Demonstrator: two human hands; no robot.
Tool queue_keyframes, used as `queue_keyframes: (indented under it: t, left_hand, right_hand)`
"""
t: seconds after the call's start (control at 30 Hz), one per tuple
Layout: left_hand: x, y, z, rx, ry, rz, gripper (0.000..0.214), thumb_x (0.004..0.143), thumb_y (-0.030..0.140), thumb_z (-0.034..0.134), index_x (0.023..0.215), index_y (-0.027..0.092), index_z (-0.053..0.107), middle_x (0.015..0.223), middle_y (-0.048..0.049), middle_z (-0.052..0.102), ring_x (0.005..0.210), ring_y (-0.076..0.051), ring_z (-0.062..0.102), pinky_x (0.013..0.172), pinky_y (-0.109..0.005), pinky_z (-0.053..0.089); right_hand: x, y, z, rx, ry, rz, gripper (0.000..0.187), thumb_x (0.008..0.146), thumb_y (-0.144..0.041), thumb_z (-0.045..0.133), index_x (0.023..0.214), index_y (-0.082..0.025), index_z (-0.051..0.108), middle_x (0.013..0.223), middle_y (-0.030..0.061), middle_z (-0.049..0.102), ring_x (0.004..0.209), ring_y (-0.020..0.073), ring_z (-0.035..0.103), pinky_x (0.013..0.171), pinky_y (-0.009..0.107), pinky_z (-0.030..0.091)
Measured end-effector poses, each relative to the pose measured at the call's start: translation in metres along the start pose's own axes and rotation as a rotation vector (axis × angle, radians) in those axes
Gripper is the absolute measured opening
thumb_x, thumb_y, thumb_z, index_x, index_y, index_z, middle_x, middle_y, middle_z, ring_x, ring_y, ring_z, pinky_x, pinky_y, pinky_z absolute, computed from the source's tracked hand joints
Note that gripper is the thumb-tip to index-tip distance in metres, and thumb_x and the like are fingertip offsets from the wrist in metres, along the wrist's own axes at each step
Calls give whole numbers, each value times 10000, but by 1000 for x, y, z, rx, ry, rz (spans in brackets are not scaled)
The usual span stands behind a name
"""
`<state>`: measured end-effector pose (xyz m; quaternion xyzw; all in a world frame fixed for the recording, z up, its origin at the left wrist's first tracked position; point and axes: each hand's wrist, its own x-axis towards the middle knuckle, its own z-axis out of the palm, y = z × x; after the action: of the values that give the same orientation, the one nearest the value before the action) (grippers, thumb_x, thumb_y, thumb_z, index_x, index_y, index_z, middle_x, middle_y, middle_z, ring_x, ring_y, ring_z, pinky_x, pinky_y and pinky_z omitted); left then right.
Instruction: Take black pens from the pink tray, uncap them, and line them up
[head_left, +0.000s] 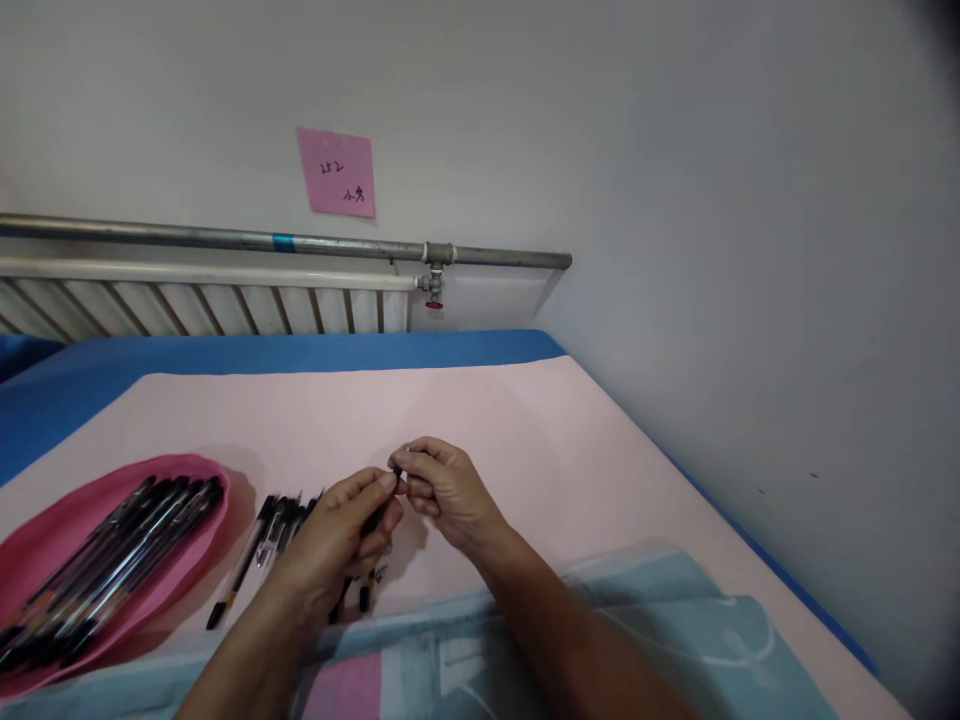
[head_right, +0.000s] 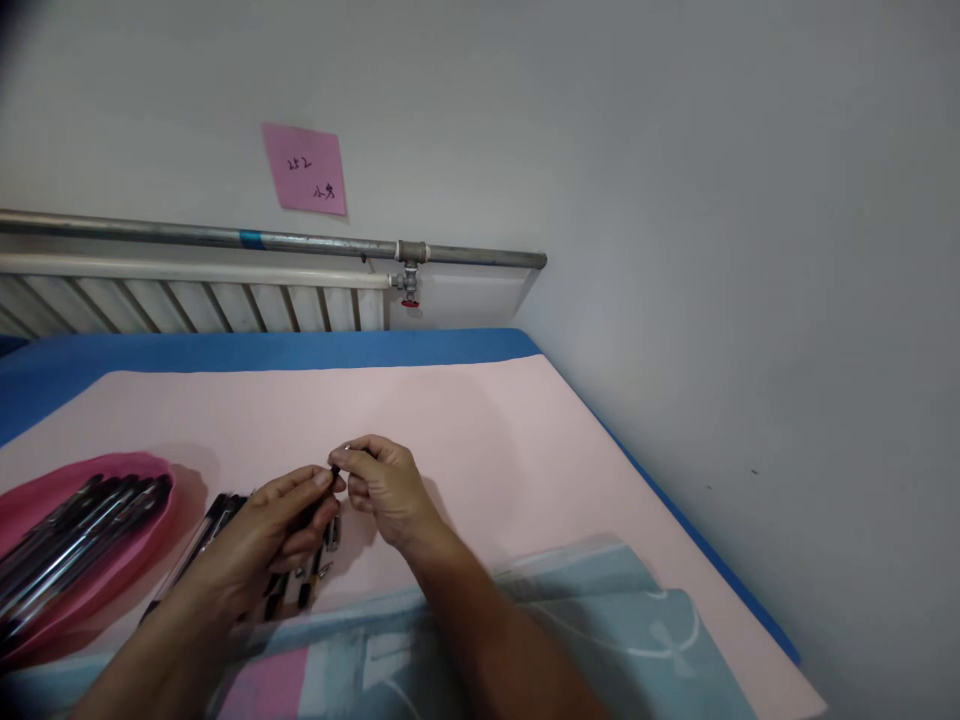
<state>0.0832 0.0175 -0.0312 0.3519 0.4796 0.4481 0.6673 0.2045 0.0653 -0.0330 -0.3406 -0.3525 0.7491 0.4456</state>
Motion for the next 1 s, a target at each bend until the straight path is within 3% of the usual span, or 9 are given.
queue_keyframes:
  t: [0.17,0.33,0.53,0.67,0.87,1.0]
  left_hand:
    - [0,2,-2,-69,-30,-30,267,739,431,578,739,178,494,529,70,452,329,-1,182,312,-138,91]
    - [2,-1,3,21,46,55,280,747,438,561,690,172,496,533,63,470,321,-2,236,307,-139,113]
    - [-2,3,-2,-60,-67,-132,251,753,413,567,774,164,543,519,60,456,332,0,191,312,-137,84]
    - [-3,5,-3,-108,-57,-136,264,740,408,590,781,149,554,528,56,456,342,4,185,313,-138,88]
    - [2,2,-4,-100,5,-54,292,722,426,597,814,152,555,531,59,459,344,-6,223,308,-139,112]
    - [1,3,-2,-14,17,-72,283,704,433,600,786,170,536,543,56,486,332,-12,247,306,-139,114]
  right_hand:
    - [-1,-2,-1,9,-106,57,223,621,-295,698,752,-137,611,589,-29,544,381,5,286,331,159,114]
    - [0,5,3,-25,49,0,221,590,-258,720,675,-159,542,484,-85,436,356,7,263,331,154,134]
    - [5,-2,-8,84,63,-51,215,589,-238,708,712,-136,563,710,-2,584,393,-3,293,328,152,119]
    - [10,-9,-17,168,152,-115,198,606,-253,685,696,-139,550,665,-23,544,397,3,281,322,151,116]
    - [5,-3,-8,-81,78,5,182,600,-248,679,690,-143,559,579,-54,497,354,0,262,317,162,110]
    - [3,4,-2,-133,102,14,141,605,-235,639,641,-149,533,491,-80,425,334,0,239,320,157,122]
